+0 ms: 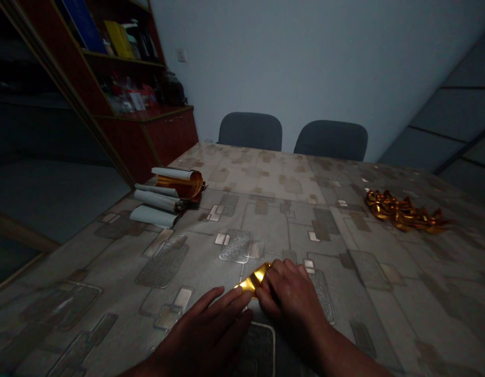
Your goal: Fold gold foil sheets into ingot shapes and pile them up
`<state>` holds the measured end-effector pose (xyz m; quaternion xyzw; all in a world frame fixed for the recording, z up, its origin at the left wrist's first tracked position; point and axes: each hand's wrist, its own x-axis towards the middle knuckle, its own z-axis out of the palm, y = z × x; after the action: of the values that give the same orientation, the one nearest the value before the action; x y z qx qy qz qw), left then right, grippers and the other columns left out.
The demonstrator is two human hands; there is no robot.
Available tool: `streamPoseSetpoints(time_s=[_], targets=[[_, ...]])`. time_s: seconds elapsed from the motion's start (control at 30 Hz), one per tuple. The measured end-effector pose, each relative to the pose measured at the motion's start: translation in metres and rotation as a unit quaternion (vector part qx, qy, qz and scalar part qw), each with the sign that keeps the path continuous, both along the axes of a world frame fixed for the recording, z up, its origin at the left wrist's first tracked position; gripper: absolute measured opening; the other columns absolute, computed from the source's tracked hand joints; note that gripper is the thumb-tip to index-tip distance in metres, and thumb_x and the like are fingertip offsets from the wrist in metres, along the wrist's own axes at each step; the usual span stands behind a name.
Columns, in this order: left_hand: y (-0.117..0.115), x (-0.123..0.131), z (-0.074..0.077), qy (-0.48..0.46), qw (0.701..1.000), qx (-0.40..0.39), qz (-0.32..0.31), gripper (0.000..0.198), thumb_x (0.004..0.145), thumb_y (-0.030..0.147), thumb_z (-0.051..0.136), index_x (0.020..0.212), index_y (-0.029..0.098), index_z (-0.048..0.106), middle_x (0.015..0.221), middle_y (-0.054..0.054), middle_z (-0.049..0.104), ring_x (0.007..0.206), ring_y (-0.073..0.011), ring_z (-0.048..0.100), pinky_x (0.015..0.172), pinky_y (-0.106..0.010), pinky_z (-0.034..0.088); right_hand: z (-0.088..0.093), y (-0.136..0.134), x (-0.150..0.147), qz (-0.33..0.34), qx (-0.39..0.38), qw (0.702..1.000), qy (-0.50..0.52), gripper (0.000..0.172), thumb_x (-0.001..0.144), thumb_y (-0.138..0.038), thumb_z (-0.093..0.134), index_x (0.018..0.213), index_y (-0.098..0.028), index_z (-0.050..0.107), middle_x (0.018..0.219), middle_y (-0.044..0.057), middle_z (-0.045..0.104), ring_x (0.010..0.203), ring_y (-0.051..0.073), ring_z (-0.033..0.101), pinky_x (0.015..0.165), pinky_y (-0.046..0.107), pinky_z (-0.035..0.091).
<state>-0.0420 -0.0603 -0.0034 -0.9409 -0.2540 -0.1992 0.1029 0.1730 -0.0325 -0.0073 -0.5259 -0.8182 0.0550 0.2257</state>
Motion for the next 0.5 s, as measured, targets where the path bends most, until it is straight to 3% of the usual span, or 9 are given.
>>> streamPoseSetpoints(time_s=[0.27,0.4,0.5], targets=[[0.000,0.003,0.006,-0.006,0.998,-0.069,0.001,0.044,0.082,0.004,0.043,0.123,0.014,0.053,0.128,-0.010,0.066,0.119,-0.0232,0.059,0.097,-0.039,0.051,-0.004,0.000,0.000,-0.004,0.020,1.000,0.023,0.009,0.080,-0.017,0.063,0.072,-0.020,0.061,0.074,0.002,0.063,0.071,0.020,0.053,0.066,0.034,0.025],[0.003,0.007,0.016,-0.012,0.988,-0.156,0.001,0.060,0.077,0.008,0.047,0.135,0.018,0.042,0.127,-0.009,0.064,0.112,-0.0240,0.061,0.093,-0.038,0.051,0.000,0.000,-0.001,-0.009,-0.006,1.000,0.009,0.011,0.081,-0.016,0.062,0.071,-0.020,0.058,0.075,0.001,0.062,0.071,0.020,0.053,0.066,0.034,0.025],[0.006,0.009,0.022,0.006,0.975,-0.222,0.017,0.062,0.074,0.011,0.051,0.134,0.022,0.042,0.122,-0.007,0.064,0.104,-0.0245,0.061,0.089,-0.038,0.052,0.003,-0.001,-0.001,-0.008,-0.031,0.999,0.007,0.010,0.080,-0.016,0.063,0.073,-0.020,0.056,0.076,0.001,0.061,0.072,0.020,0.052,0.067,0.033,0.026]])
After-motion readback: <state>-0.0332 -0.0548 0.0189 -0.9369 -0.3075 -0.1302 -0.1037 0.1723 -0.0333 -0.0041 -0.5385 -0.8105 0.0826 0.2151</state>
